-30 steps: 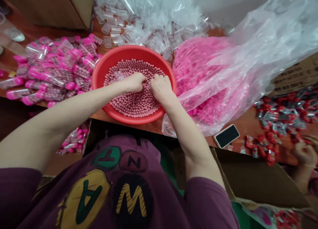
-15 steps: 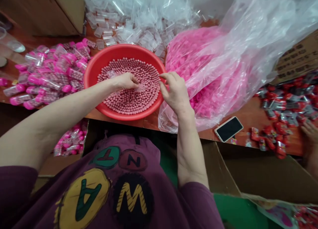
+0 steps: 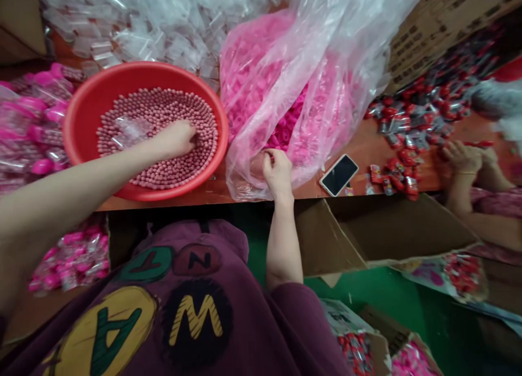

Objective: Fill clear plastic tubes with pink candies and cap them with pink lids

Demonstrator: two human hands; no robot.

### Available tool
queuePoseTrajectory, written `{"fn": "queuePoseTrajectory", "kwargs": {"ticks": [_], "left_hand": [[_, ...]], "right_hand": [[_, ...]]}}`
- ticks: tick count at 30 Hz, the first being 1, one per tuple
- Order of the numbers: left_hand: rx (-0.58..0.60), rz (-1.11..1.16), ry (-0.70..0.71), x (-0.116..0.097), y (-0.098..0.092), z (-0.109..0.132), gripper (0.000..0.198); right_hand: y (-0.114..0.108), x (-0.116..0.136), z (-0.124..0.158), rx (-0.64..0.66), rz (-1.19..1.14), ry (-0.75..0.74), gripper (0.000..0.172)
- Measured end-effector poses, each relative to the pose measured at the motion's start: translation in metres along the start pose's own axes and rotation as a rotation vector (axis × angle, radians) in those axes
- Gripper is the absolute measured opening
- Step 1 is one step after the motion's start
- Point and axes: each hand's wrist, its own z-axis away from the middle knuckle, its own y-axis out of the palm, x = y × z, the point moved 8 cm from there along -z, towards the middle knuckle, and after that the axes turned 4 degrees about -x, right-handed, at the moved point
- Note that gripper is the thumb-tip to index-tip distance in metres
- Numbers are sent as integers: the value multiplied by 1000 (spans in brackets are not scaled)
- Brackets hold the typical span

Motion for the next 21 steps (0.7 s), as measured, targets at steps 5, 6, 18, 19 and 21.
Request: {"fn": "queuePoseTrajectory", "kwargs": {"ticks": [5, 6, 18, 19, 21], "left_hand": [[-83, 50, -18, -13, -2, 1, 28], [-108, 101, -15, -12, -6, 3, 26], [-173, 1041, -128, 2, -37, 40, 27], [-159, 1120, -156, 3, -34, 40, 29], [-141, 1241, -226, 7, -28, 41, 42]], "right_hand": [[24, -13, -11, -46, 177, -58, 29], [27, -16, -12, -48, 180, -61, 30], [24, -33, -4, 9, 392, 73, 40], [24, -32, -5, 14, 392, 80, 38], [26, -30, -5, 22, 387, 77, 36]]}}
